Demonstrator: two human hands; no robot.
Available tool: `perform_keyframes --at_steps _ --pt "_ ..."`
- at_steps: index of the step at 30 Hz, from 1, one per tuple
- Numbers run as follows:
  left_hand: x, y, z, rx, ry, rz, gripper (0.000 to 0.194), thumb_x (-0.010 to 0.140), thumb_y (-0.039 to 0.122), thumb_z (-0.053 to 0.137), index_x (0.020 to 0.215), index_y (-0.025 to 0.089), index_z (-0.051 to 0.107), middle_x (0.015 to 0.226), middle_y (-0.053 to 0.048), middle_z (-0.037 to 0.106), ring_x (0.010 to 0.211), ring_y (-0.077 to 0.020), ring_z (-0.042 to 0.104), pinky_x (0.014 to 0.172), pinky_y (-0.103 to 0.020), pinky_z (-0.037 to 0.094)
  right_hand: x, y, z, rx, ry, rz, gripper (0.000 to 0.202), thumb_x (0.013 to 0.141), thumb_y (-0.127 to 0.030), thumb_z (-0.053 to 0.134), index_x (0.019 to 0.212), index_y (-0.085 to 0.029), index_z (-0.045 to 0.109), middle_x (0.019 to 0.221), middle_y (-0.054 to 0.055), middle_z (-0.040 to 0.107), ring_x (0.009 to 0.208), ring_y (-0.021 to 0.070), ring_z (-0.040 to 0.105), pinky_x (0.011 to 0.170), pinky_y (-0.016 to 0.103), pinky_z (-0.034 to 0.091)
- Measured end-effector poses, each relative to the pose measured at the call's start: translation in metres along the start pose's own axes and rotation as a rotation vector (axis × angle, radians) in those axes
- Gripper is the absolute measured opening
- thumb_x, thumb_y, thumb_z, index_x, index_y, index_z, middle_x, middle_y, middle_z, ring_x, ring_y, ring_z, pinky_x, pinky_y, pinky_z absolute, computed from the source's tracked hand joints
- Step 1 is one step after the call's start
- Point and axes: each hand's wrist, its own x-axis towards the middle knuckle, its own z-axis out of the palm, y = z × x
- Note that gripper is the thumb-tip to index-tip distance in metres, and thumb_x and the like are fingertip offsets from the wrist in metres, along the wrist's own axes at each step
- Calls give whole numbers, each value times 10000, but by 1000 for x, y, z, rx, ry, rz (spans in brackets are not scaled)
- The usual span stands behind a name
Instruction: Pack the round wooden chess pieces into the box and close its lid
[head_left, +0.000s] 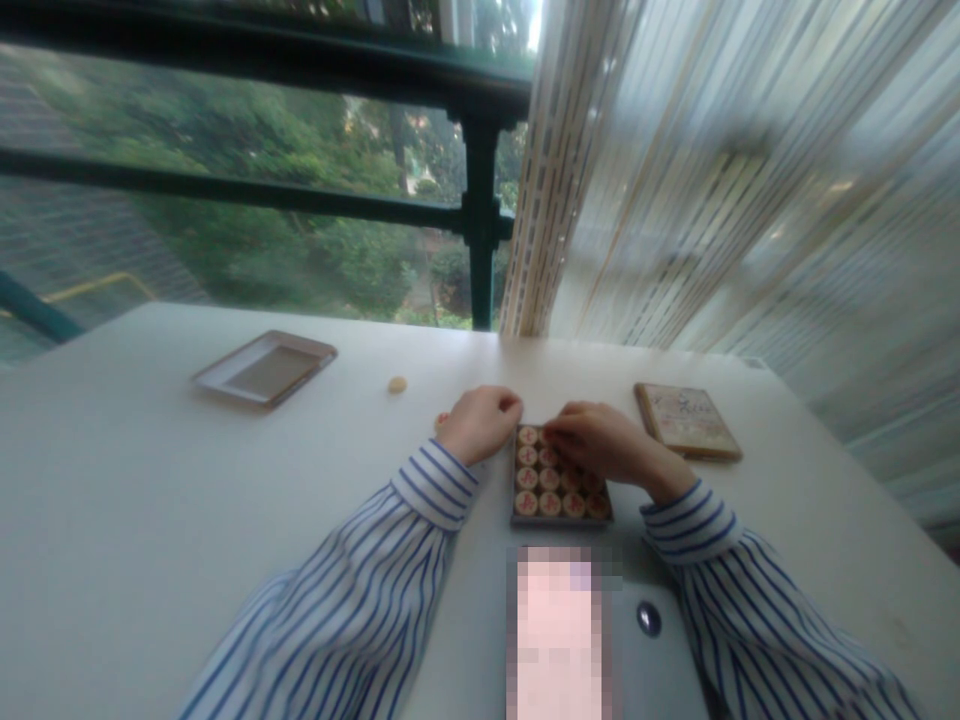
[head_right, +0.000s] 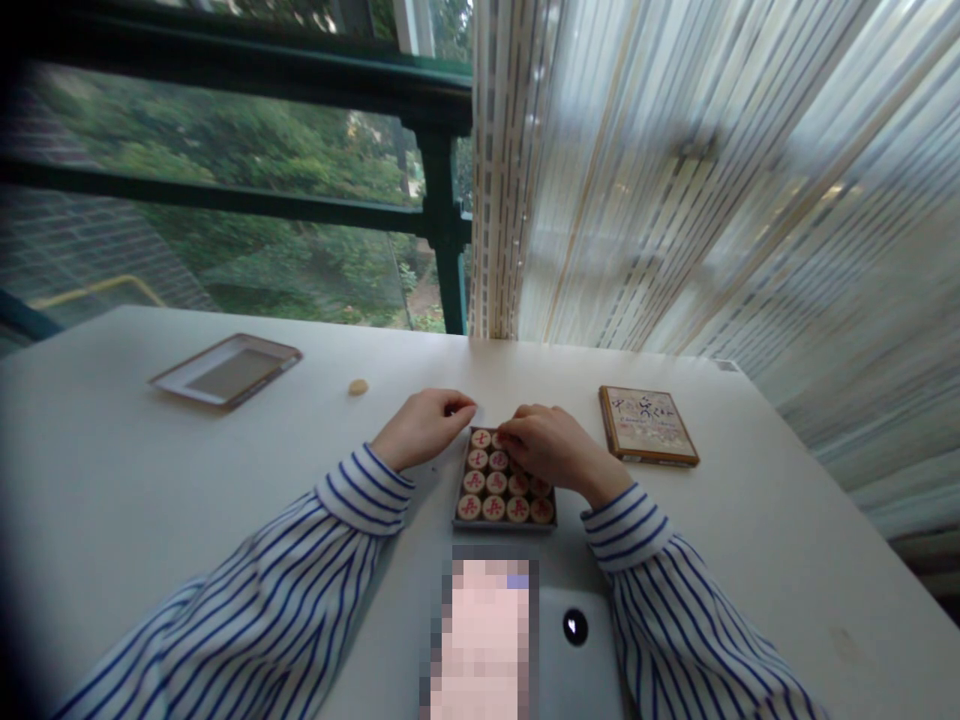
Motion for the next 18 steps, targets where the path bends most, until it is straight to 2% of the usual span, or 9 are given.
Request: perform_keyframes --at_steps 15,18 --pt "1 -4 2 10 9 4 267 773 358 487 866 231 703 931 -38 700 900 -201 612 783 -259 455 0 -1 -1 -4 -5 -4 280 890 -299 413 1021 -220 647 932 74 630 828 153 561 728 251 379" --pt "2 -6 3 14 11 43 278 782 363 471 866 229 699 923 -40 699 884 -197 614 775 -258 454 0 -1 -1 -12 2 -3 275 886 -289 414 1018 -225 647 926 68 631 819 153 563 721 249 382"
